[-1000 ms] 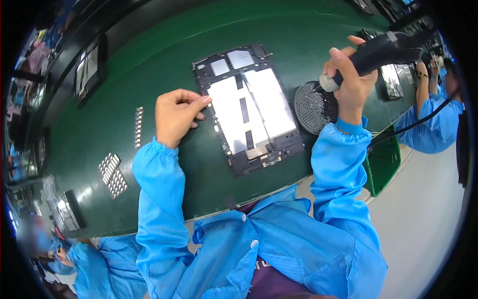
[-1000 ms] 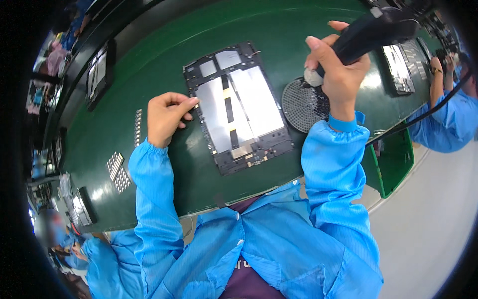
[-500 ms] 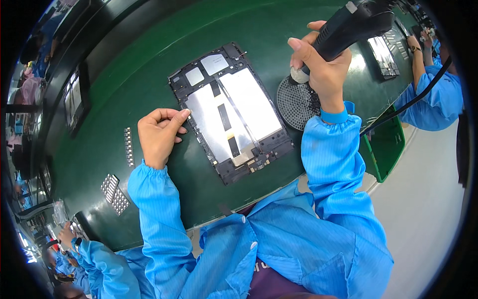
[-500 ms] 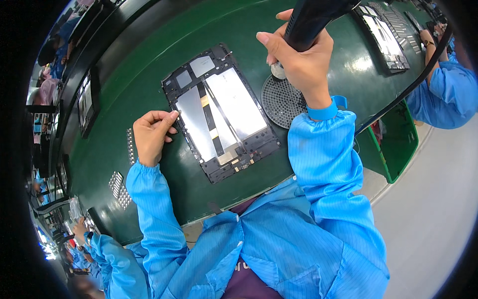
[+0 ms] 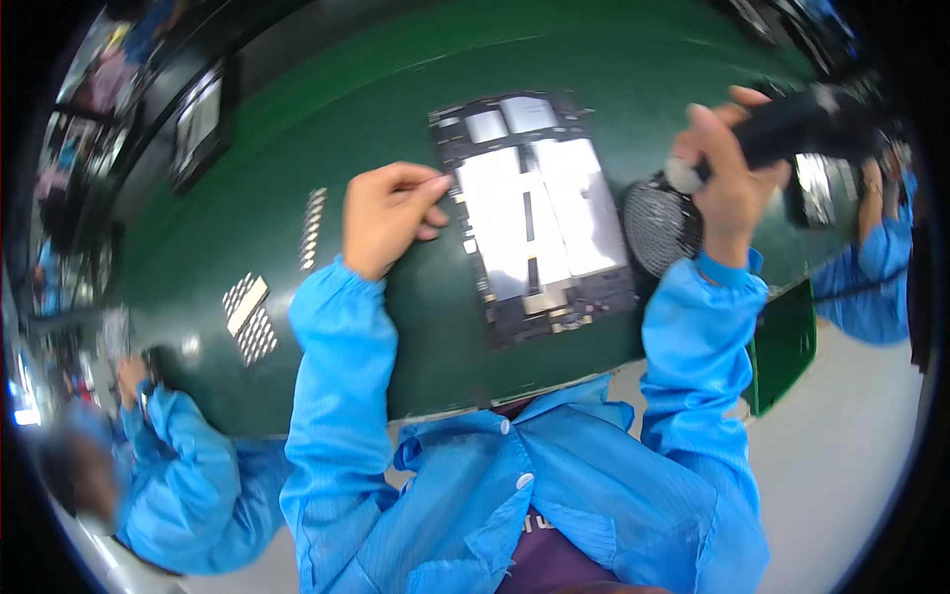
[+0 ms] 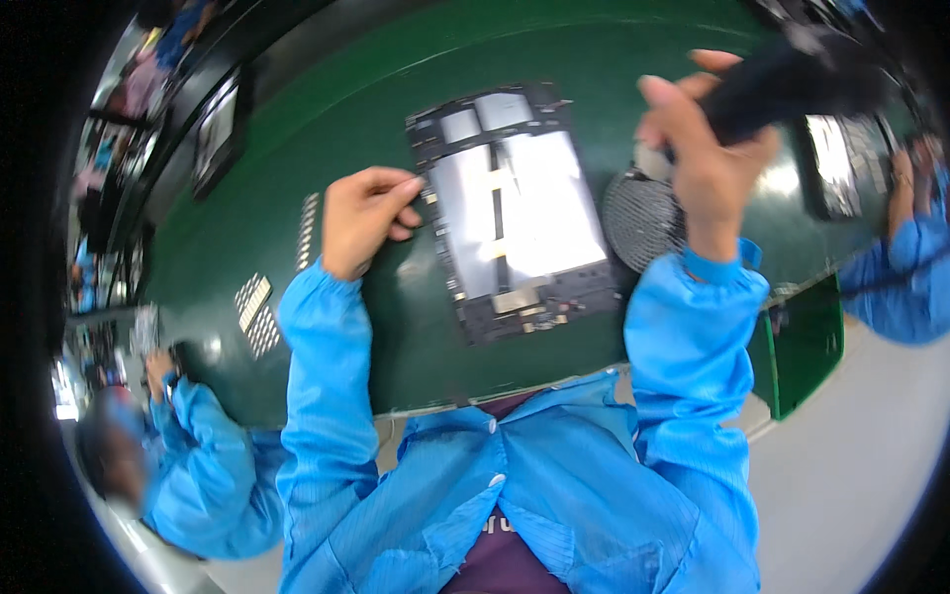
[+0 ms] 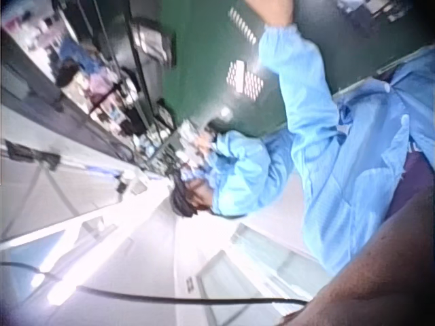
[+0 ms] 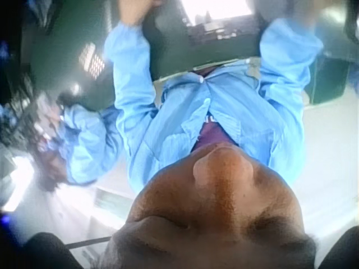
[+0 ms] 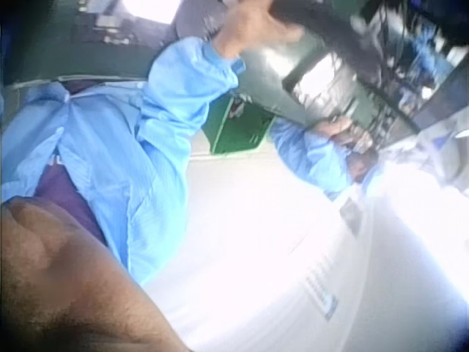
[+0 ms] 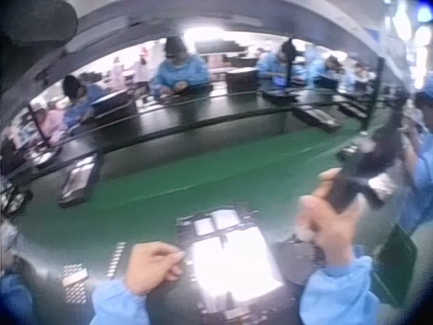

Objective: Assemble electronic components and drive screws into screen frames on a production line.

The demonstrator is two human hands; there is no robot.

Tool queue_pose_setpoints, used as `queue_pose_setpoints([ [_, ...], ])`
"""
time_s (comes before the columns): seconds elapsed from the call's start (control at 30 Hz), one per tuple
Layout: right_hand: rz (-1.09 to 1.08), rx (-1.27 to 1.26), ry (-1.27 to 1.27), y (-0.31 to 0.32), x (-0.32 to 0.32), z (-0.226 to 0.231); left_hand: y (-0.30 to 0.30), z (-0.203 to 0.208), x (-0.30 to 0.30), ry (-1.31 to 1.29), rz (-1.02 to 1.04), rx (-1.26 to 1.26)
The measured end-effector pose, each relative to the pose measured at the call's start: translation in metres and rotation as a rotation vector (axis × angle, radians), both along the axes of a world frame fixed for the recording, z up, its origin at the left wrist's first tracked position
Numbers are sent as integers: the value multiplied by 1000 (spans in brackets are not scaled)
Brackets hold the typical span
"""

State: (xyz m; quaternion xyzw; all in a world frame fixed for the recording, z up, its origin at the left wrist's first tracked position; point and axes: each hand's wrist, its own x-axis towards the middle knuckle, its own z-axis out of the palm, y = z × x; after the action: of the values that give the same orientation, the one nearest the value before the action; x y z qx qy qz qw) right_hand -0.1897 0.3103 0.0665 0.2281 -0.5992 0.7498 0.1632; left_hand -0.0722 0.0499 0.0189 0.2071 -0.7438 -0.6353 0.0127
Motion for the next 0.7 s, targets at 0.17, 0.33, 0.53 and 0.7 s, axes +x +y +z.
queue_pose_setpoints([
  [0.17, 307, -101, 53, -58, 14, 28, -2, -5, -2, 33, 16, 39],
  [0.33, 428, 81, 27, -135, 24, 24, -5, -3, 5, 44, -61, 66],
  [0.53, 438, 147, 34, -161, 25, 7, -2, 1, 4, 3, -64, 42],
  [0.7, 459, 174, 21, -163, 24, 2, -4, 1, 4, 4, -62, 56],
])
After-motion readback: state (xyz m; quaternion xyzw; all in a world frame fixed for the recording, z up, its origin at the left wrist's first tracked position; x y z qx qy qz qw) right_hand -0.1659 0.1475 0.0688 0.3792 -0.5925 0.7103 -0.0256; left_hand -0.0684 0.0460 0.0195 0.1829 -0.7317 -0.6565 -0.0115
